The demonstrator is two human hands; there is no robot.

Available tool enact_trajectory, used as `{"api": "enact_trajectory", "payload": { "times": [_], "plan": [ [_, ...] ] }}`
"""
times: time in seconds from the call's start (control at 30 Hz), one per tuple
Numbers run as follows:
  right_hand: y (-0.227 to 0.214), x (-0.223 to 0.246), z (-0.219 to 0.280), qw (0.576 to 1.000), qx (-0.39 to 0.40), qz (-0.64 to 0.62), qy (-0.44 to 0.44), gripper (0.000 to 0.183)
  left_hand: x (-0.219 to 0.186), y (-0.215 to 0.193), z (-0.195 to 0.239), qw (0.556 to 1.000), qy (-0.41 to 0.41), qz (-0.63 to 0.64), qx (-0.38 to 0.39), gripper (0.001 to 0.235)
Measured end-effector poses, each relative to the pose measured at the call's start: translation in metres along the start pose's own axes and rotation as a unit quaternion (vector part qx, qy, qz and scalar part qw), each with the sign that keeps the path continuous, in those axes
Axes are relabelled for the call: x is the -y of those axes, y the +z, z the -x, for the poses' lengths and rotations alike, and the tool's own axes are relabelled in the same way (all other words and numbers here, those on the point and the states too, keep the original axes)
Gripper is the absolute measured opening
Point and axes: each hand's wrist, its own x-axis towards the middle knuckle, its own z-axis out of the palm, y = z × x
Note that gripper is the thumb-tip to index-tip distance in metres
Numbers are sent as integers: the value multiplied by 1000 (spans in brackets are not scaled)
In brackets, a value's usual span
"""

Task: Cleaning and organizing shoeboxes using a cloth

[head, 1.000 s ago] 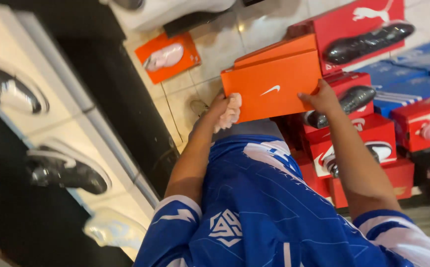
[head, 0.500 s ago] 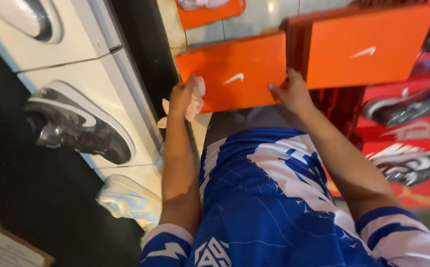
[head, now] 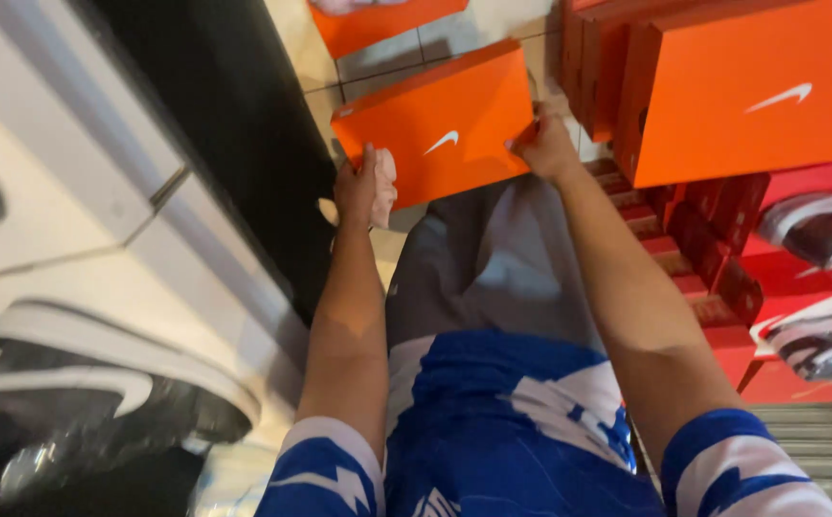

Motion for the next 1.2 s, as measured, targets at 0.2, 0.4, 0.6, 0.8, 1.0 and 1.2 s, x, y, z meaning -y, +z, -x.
{"api": "enact_trajectory", "payload": {
  "times": [0.2,0.4,0.6,0.8,1.0,1.2],
  "plan": [
    [18,-3,-42,991,77,36,104,76,55,43,-101,991,-53,-120,17,87],
    [47,-41,-97,987,72,23,139,62,82,82,-176,997,-25,-60,31,74],
    [73,-68,-156,993,52,-17,108,61,94,101,-238,1000,-9,15,9,62],
    [103,-107,-199,989,66,-43,127,64,114,117,-288,994,66,87,-18,43],
    [113,-118,-223,979,59,-188,49,66,125,134,-332,989,126,75,-35,43],
    [127,-123,-247,970,59,-205,114,67,121,136,-348,978,156,138,-5,33]
  ]
}}
